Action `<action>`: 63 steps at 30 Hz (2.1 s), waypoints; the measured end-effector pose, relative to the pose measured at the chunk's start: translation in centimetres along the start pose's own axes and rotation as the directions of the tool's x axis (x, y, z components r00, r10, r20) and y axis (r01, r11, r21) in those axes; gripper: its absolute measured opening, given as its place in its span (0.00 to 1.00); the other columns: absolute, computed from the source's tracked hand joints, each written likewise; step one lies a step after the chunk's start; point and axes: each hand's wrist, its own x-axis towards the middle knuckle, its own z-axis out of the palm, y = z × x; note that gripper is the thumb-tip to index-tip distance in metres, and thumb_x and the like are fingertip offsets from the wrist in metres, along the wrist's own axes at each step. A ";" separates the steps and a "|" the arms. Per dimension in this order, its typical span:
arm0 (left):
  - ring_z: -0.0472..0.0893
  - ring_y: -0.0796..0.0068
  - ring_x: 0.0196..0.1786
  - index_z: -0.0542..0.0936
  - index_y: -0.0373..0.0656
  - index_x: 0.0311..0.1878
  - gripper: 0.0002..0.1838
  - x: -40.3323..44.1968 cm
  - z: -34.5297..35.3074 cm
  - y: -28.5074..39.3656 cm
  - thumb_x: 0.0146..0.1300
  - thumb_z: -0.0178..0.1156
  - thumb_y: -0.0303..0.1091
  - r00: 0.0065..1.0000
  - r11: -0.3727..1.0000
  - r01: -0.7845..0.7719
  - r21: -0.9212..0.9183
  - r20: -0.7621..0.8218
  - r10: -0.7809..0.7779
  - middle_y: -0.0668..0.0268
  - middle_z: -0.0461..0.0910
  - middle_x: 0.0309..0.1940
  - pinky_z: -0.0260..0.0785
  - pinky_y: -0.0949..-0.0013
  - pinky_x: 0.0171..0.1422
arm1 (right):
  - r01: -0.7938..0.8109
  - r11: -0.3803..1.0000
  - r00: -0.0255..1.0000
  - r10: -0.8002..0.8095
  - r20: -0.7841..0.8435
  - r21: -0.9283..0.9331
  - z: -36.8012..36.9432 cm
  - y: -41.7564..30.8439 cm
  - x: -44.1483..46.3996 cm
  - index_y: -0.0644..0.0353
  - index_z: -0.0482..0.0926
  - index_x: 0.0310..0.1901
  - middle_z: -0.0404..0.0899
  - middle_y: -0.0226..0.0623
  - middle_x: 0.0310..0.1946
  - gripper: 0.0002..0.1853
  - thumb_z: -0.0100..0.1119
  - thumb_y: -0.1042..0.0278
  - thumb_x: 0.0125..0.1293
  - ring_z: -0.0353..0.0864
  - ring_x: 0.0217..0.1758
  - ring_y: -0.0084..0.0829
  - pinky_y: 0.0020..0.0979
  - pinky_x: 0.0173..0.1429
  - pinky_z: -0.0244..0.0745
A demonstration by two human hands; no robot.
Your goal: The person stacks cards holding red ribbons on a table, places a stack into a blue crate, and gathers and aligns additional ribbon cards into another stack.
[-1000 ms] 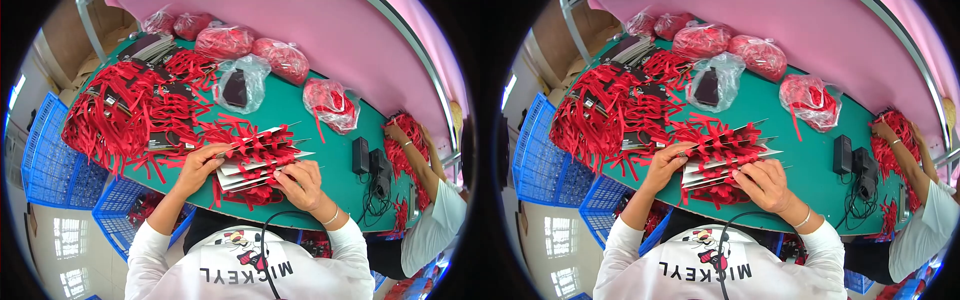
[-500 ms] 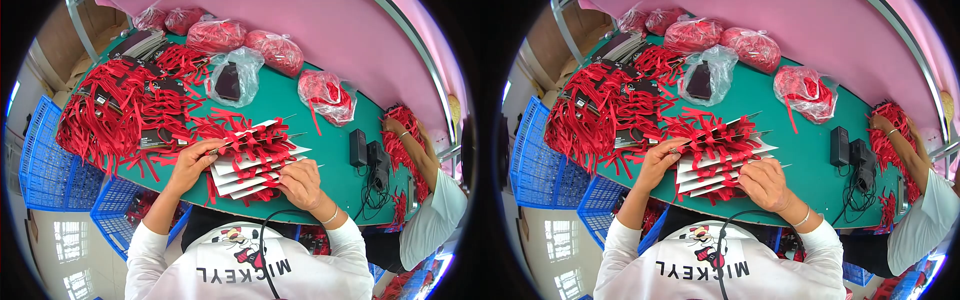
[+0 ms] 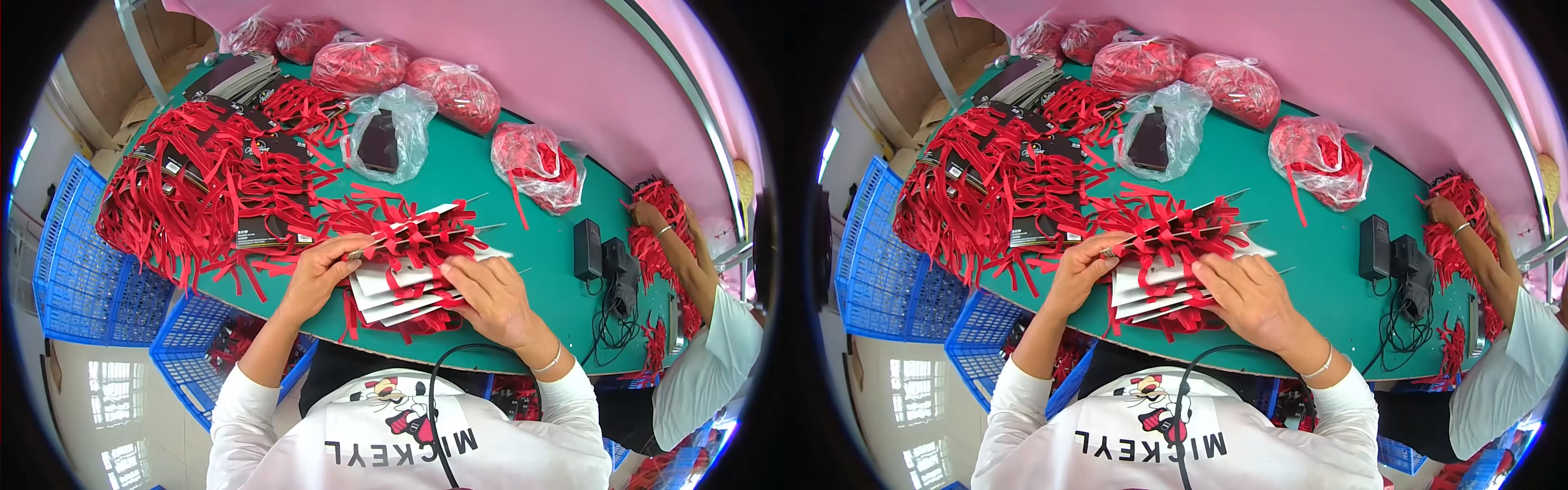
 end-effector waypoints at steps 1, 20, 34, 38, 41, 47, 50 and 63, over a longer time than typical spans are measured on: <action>0.79 0.68 0.63 0.82 0.38 0.60 0.19 0.0 0.0 -0.4 0.66 0.59 0.21 1.000 0.999 -0.028 0.025 0.005 0.028 0.60 0.82 0.59 0.70 0.68 0.67 | 0.014 1.000 0.999 -0.014 0.034 -0.004 0.0 0.1 -0.3 0.63 0.80 0.54 0.81 0.43 0.52 0.34 0.77 0.72 0.38 0.80 0.44 0.37 0.38 0.46 0.73; 0.84 0.70 0.55 0.83 0.41 0.57 0.18 -0.1 -4.4 5.1 0.63 0.63 0.26 0.984 0.907 -0.176 0.382 0.077 0.158 0.60 0.86 0.52 0.75 0.67 0.61 | -0.159 0.961 0.932 0.070 0.355 0.229 -1.0 3.9 6.2 0.62 0.83 0.45 0.86 0.41 0.43 0.25 0.77 0.61 0.46 0.81 0.43 0.45 0.42 0.49 0.75; 0.80 0.74 0.29 0.89 0.38 0.31 0.23 3.3 -33.0 6.3 0.53 0.74 0.54 0.346 0.760 0.589 0.275 -0.936 0.070 0.63 0.84 0.26 0.70 0.61 0.39 | -0.125 0.960 0.952 0.045 0.302 0.252 -1.0 4.1 5.4 0.60 0.83 0.47 0.86 0.39 0.45 0.25 0.76 0.59 0.46 0.82 0.45 0.45 0.42 0.49 0.75; 0.84 0.68 0.36 0.89 0.37 0.37 0.22 4.7 -32.4 6.8 0.51 0.76 0.50 0.188 0.598 0.767 0.233 -0.972 0.138 0.60 0.88 0.33 0.73 0.61 0.44 | -0.119 0.962 0.949 0.037 0.314 0.246 -1.2 4.2 5.5 0.60 0.83 0.48 0.85 0.39 0.46 0.26 0.76 0.58 0.47 0.81 0.46 0.45 0.42 0.50 0.75; 0.87 0.61 0.46 0.89 0.38 0.43 0.25 5.7 -32.2 7.6 0.46 0.79 0.47 0.040 0.568 0.819 0.081 -0.996 0.085 0.56 0.89 0.43 0.76 0.61 0.52 | -0.108 0.961 0.954 0.028 0.299 0.254 -0.9 4.2 5.3 0.60 0.83 0.48 0.85 0.39 0.45 0.25 0.75 0.58 0.48 0.81 0.46 0.45 0.42 0.50 0.75; 0.86 0.59 0.53 0.85 0.35 0.49 0.25 9.2 -35.5 7.6 0.50 0.78 0.39 0.009 0.797 0.603 -0.018 -1.000 -0.030 0.53 0.86 0.52 0.77 0.62 0.57 | -0.122 0.959 0.950 0.039 0.309 0.254 -0.9 4.2 5.1 0.59 0.83 0.49 0.84 0.38 0.45 0.26 0.75 0.58 0.48 0.81 0.47 0.45 0.43 0.51 0.74; 0.83 0.69 0.41 0.83 0.35 0.40 0.12 11.3 -37.4 6.2 0.54 0.73 0.26 0.180 0.967 0.185 0.177 -0.973 0.143 0.59 0.85 0.40 0.75 0.65 0.47 | -0.137 0.957 0.946 0.050 0.320 0.255 -1.1 4.2 5.0 0.59 0.83 0.49 0.84 0.38 0.45 0.26 0.75 0.57 0.48 0.80 0.48 0.45 0.43 0.52 0.74; 0.81 0.79 0.47 0.77 0.33 0.57 0.15 5.3 -9.4 9.2 0.69 0.53 0.14 0.633 0.845 -0.525 -0.104 -0.712 0.305 0.65 0.83 0.46 0.74 0.74 0.57 | -0.139 0.962 0.945 0.059 0.321 0.234 -1.1 4.2 5.0 0.57 0.84 0.50 0.84 0.38 0.46 0.25 0.75 0.55 0.51 0.81 0.49 0.44 0.44 0.52 0.75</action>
